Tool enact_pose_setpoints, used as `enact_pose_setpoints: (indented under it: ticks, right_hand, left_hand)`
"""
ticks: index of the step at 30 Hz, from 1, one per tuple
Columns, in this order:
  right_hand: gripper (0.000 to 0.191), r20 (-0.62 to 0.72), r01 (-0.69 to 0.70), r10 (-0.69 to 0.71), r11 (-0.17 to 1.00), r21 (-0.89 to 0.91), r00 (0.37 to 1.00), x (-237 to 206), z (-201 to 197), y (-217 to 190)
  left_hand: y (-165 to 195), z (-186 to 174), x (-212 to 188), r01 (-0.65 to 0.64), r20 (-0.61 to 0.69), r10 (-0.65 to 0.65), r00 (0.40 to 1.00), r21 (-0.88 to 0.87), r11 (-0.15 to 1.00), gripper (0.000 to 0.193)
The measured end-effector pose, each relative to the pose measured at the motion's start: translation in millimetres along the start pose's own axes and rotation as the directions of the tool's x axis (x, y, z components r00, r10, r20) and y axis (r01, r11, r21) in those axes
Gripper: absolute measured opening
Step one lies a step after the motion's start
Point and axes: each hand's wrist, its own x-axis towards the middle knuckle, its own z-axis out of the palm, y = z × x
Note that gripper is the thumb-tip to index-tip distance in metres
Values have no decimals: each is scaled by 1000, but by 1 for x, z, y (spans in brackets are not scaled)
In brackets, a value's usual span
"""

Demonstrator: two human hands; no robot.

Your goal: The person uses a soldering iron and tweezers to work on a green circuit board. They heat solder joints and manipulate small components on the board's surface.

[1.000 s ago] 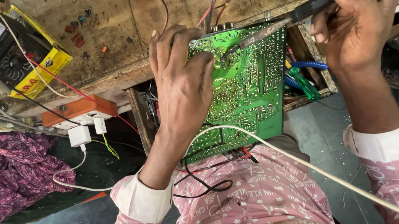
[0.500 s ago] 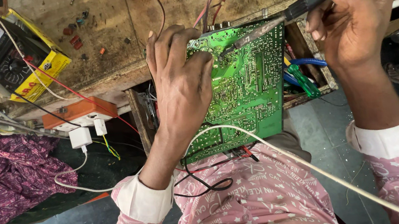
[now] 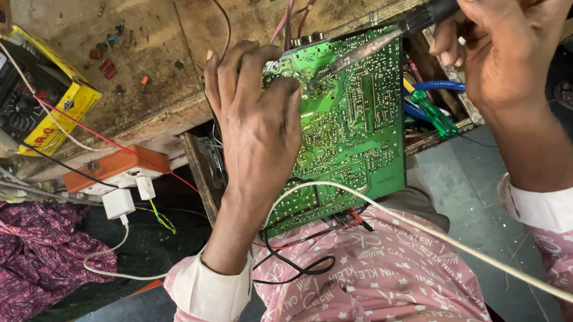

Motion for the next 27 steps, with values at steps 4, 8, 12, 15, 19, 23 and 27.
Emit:
enact_pose_setpoints:
  ticks: [4,8,12,15,19,23,27]
  right_hand:
    - [18,4,2,-2,1000,20,1000,-4,1,-3]
    - [19,0,-15,15,1000,26,1000,-7,0,-5]
    - [19,-13,-15,16,998,64,1000,-10,-2,-5]
    - [18,-28,-5,7,997,71,1000,-10,-4,-6]
    - [16,-24,0,2,995,99,1000,-8,-5,-5]
    - [16,37,43,-47,995,94,998,-4,-4,-4]
    - [19,40,50,-52,997,57,998,-6,-3,-8]
  left_hand:
    - [2,0,1,3,4,-3,1000,5,1000,5]
    - [3,1,2,-1,7,1,1000,8,1000,5]
    - [4,1,4,3,-6,-3,1000,-5,1000,7]
    - [4,1,4,7,-6,-7,1000,-15,1000,8]
    - [6,2,4,7,9,-7,1000,-9,1000,8]
    - [8,6,6,2,3,-2,1000,19,1000,6]
    - [9,8,6,1,9,-1,1000,33,999,6]
